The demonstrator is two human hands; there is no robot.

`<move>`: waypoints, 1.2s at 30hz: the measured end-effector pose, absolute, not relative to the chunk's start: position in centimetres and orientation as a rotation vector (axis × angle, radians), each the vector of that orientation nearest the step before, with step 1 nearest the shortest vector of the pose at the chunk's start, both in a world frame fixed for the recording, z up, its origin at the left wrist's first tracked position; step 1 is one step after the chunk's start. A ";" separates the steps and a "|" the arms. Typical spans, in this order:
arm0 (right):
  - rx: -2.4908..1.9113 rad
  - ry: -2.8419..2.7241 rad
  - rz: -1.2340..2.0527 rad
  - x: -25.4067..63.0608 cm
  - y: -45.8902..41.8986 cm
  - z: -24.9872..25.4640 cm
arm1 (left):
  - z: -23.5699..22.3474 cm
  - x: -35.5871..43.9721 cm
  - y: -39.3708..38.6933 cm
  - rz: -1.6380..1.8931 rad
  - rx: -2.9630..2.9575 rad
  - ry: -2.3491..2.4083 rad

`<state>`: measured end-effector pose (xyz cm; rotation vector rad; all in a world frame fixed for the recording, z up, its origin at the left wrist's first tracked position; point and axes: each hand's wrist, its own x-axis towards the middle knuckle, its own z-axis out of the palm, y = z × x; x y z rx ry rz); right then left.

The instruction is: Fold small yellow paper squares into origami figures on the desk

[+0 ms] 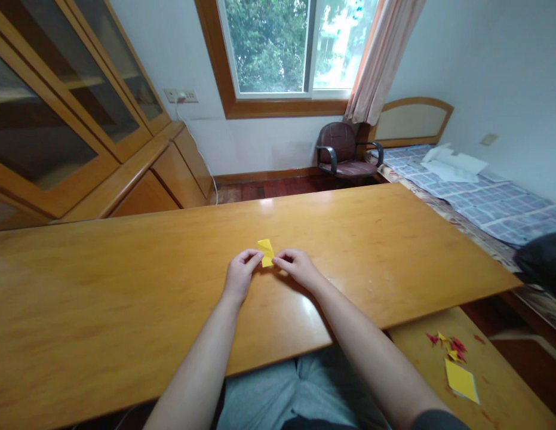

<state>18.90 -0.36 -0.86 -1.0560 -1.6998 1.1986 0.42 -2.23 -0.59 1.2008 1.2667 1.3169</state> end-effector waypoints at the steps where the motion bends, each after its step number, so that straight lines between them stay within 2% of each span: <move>1: -1.053 -1.699 1.199 18.9 -0.4 -0.8 | -0.7 0.4 -2.2 1.330 1.178 1.259; 20: -1.064 -1.724 1.152 18.8 -0.6 0.0 | -0.8 0.6 -2.2 1.409 1.081 1.209; 29: -1.185 -1.708 0.930 18.4 -0.5 -0.3 | -0.4 0.6 -2.3 1.357 1.118 1.212; 36: -1.020 -1.639 1.112 18.7 -0.3 -0.4 | -0.2 0.8 -2.5 1.189 1.485 1.305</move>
